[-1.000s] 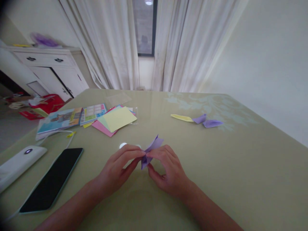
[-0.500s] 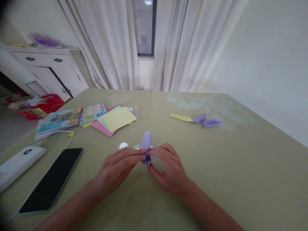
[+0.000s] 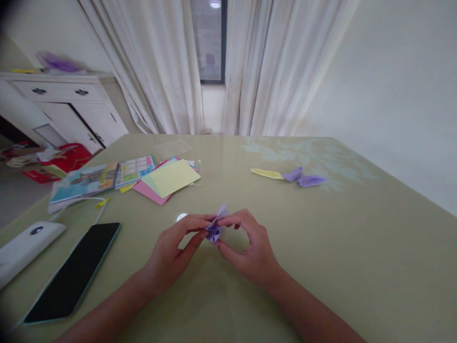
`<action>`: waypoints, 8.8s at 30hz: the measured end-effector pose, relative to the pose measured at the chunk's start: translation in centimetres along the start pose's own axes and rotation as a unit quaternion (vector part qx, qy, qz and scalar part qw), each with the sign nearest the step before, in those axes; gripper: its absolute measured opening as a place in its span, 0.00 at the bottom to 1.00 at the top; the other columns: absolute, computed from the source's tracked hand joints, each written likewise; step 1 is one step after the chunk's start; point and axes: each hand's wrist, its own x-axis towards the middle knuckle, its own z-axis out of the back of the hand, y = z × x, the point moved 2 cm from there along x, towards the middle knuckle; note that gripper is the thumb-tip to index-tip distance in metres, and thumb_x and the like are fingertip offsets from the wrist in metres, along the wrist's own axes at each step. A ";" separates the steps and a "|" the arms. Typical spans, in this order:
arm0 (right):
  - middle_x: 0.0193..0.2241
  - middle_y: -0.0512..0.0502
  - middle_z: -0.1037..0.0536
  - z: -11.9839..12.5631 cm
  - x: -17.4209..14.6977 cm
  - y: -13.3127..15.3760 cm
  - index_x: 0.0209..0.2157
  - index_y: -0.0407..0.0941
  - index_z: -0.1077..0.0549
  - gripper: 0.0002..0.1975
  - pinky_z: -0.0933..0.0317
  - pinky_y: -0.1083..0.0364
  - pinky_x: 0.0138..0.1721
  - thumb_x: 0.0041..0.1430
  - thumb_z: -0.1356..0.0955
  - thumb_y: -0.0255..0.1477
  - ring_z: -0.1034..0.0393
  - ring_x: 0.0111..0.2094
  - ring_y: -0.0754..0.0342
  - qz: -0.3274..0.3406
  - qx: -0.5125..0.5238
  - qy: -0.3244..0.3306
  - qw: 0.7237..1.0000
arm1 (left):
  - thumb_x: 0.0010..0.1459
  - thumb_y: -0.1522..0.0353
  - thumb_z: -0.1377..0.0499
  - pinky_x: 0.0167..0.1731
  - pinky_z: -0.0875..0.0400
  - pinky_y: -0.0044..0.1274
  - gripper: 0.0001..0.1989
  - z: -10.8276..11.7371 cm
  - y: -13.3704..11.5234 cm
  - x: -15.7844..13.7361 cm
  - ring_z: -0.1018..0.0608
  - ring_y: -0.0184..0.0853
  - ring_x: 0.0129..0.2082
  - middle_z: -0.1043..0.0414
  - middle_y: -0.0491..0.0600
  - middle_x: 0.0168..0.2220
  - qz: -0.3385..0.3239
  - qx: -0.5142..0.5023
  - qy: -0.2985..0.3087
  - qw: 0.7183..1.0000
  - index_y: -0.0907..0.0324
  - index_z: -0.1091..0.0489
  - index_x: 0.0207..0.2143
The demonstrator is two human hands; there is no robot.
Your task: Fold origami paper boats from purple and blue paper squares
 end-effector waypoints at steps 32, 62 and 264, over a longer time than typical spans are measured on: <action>0.40 0.44 0.17 0.4 0.6 0.9 0.41 0.49 0.22 0.09 0.27 0.47 0.45 0.62 0.21 0.31 0.21 0.42 0.46 0.097 -0.041 -0.016 0.994 | 0.71 0.77 0.41 0.52 0.22 0.27 0.13 0.0 0.1 -0.3 0.17 0.34 0.52 0.19 0.51 0.51 0.004 -0.032 -0.028 0.999 0.54 0.28 0.53; 0.41 0.45 0.17 0.5 0.6 0.6 0.50 0.47 0.22 0.13 0.29 0.52 0.43 0.67 0.27 0.19 0.24 0.42 0.51 0.107 0.007 0.027 0.994 | 0.70 0.80 0.42 0.54 0.24 0.26 0.16 0.2 0.2 -0.5 0.19 0.33 0.54 0.20 0.52 0.52 -0.021 -0.053 -0.017 0.998 0.56 0.28 0.55; 0.44 0.45 0.21 1.3 1.4 -1.1 0.44 0.48 0.22 0.03 0.29 0.56 0.37 0.69 0.28 0.29 0.23 0.39 0.53 -0.072 0.088 -0.064 0.991 | 0.65 0.77 0.36 0.45 0.17 0.22 0.12 2.3 1.1 -0.3 0.14 0.34 0.43 0.18 0.52 0.45 -0.113 0.159 -0.011 0.981 0.57 0.22 0.49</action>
